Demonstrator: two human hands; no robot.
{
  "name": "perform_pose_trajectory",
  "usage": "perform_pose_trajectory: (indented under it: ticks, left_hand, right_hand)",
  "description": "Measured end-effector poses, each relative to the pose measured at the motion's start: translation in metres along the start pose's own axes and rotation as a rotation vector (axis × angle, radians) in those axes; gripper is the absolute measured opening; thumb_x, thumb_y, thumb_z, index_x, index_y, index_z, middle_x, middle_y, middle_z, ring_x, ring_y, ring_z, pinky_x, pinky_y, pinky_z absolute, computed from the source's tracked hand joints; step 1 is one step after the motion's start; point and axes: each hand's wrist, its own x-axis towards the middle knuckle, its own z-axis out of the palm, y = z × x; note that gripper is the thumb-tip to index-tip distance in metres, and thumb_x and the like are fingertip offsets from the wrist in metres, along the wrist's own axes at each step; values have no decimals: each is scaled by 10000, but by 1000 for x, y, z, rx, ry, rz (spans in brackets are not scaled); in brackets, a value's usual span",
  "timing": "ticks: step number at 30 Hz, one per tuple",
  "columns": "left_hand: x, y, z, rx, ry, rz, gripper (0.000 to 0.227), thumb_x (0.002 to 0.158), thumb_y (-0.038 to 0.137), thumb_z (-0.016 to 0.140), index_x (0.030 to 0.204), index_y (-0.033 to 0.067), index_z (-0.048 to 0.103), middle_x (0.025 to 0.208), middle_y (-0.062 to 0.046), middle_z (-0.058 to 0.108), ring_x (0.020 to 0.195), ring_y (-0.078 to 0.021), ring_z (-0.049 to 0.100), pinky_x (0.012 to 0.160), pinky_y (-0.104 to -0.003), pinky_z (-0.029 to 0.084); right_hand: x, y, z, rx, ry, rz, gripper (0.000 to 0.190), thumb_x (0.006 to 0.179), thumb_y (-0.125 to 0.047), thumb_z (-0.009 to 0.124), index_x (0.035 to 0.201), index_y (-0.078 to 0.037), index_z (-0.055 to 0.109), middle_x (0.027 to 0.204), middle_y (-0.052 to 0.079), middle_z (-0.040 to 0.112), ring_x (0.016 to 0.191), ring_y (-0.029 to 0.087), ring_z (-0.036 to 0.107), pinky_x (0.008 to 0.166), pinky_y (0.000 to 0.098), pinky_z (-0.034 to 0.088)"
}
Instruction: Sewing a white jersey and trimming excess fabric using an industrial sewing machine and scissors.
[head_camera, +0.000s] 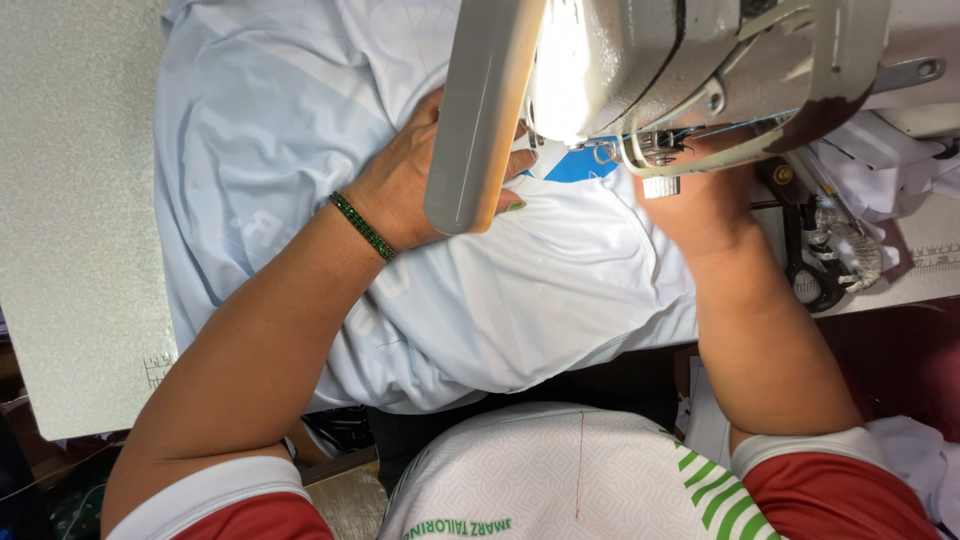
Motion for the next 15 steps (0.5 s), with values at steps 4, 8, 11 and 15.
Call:
perform_pose_trajectory:
  ticks: [4,8,11,15]
  left_hand:
    - [3,3,-4,-6,-28,-12,374,827,306,812,1131,128,686,1025,-17,656,1060,-241,602,1068,-440,293]
    - [5,5,-6,-6,-67,-53,360,806,310,807,1100,144,683,1073,-33,626,1078,-244,581,1073,-438,283]
    - [8,10,-9,-8,-86,-63,334,813,312,786,1082,147,676,1064,-28,617,1090,-253,567,1079,-448,271]
    - [6,8,-7,7,-106,-81,374,802,330,779,1119,168,663,1158,-56,588,1174,-327,492,1086,-455,263]
  right_hand:
    - [-41,74,19,-620,-102,82,311,817,-215,721,1018,22,733,1020,199,698,1069,396,598,997,474,419]
    - [-25,84,13,21,-163,1234,237,798,-78,634,799,-119,401,643,-45,441,647,121,483,578,202,470]
    - [-11,74,4,317,-32,1328,238,812,-50,579,812,-159,368,707,-31,430,666,134,478,552,240,442]
    - [-2,61,-27,-389,-204,115,205,827,-127,623,1016,-61,583,1007,77,638,954,307,604,834,387,480]
